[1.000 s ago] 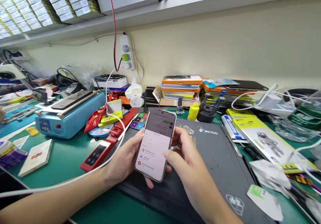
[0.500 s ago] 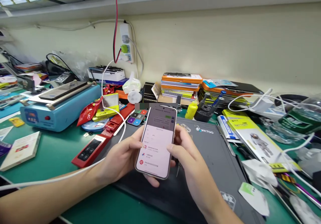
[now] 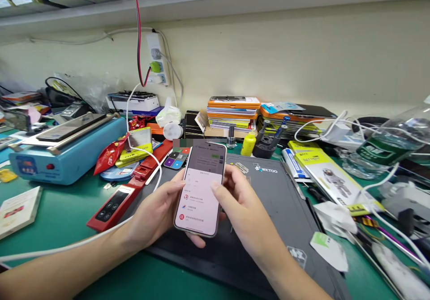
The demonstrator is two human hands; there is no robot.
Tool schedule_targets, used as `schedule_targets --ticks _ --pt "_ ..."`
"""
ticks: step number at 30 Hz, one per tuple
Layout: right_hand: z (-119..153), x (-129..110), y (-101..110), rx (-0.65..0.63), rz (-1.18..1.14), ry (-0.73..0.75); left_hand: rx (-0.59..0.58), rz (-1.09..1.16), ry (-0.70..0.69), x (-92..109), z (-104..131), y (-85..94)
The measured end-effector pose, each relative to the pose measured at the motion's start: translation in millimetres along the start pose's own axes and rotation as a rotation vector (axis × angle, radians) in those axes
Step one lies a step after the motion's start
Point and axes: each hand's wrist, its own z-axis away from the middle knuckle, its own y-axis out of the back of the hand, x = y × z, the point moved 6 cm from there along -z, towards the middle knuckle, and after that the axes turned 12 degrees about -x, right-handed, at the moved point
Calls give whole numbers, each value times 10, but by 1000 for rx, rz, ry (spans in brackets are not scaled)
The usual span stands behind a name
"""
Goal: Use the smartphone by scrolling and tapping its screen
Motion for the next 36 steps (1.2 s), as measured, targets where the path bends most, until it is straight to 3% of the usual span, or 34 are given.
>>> schedule_targets --ticks 7,14,36 --pt "38 16 -6 -24 -56 27 -60 36 -32 49 25 -66" --pt "14 4 -42 -74 -65 29 -21 -7 -43 59 54 -54" --pt "-1 31 -32 -55 19 -27 -3 -14 -12 25 42 -25"
